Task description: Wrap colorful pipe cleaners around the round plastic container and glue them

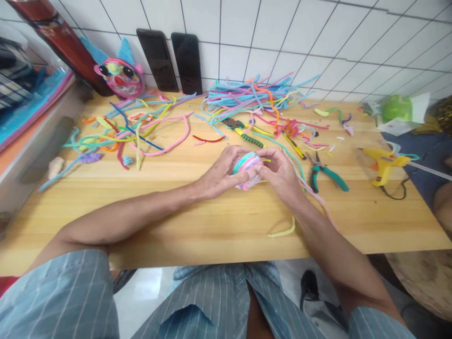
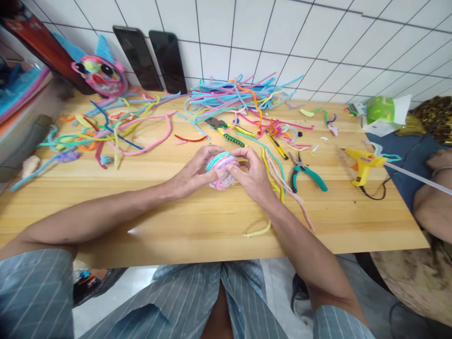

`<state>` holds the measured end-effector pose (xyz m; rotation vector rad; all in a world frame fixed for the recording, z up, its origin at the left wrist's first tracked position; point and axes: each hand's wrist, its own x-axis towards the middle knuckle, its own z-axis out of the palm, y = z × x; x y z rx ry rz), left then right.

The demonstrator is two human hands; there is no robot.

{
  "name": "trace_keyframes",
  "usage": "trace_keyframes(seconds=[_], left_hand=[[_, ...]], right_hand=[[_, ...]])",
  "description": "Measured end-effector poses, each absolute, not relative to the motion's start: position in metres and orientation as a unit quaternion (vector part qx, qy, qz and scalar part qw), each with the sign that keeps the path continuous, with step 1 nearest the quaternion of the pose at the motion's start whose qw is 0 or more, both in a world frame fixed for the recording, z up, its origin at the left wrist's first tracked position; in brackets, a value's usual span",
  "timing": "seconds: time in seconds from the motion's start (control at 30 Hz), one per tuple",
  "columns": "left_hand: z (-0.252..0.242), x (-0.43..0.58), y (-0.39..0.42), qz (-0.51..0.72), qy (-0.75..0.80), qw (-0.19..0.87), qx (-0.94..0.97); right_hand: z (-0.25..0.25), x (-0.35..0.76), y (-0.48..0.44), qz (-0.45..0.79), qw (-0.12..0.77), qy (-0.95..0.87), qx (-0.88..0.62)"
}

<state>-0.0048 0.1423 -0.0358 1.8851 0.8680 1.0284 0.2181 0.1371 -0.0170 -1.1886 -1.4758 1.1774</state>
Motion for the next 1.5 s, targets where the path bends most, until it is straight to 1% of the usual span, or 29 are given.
trace_keyframes(seconds=[0.13, 0.2, 0.33, 0.43, 0.63, 0.87, 1.03, 1.1, 1.17, 1.27, 1.4, 1.5], left_hand=[[-0.037, -0.002, 0.143, 0.411, 0.36, 0.424, 0.722], [-0.036, -0.001, 0.145, 0.418, 0.359, 0.455, 0.699], [-0.028, 0.0, 0.15, 0.445, 0.366, 0.512, 0.637], [-0.02, 0.002, 0.15, 0.461, 0.398, 0.532, 0.589], [-0.013, 0.01, 0.146, 0.45, 0.431, 0.602, 0.5], [-0.013, 0.013, 0.146, 0.444, 0.445, 0.627, 0.46], [-0.01, 0.013, 0.15, 0.394, 0.42, 0.704, 0.416], [-0.008, 0.013, 0.152, 0.375, 0.391, 0.733, 0.41], [-0.007, 0.013, 0.154, 0.363, 0.374, 0.752, 0.403], [-0.01, 0.012, 0.158, 0.345, 0.374, 0.775, 0.375], [-0.021, 0.011, 0.165, 0.345, 0.36, 0.786, 0.364], [-0.025, 0.01, 0.167, 0.345, 0.352, 0.788, 0.369]], right_hand=[[-0.023, 0.219, 0.139, 0.474, 0.439, -0.594, -0.48], [-0.024, 0.22, 0.139, 0.464, 0.443, -0.6, -0.478], [-0.018, 0.223, 0.133, 0.355, 0.472, -0.665, -0.457], [-0.009, 0.223, 0.127, 0.308, 0.455, -0.705, -0.448], [-0.01, 0.219, 0.125, 0.309, 0.439, -0.721, -0.439], [-0.019, 0.218, 0.128, 0.294, 0.439, -0.736, -0.424], [-0.016, 0.223, 0.135, 0.392, 0.44, -0.694, -0.413], [-0.012, 0.229, 0.138, 0.398, 0.44, -0.686, -0.421], [-0.008, 0.234, 0.139, 0.383, 0.429, -0.701, -0.421], [-0.003, 0.241, 0.139, 0.359, 0.381, -0.754, -0.397], [-0.002, 0.24, 0.134, 0.276, 0.312, -0.82, -0.391], [-0.008, 0.231, 0.131, 0.22, 0.328, -0.831, -0.392]])
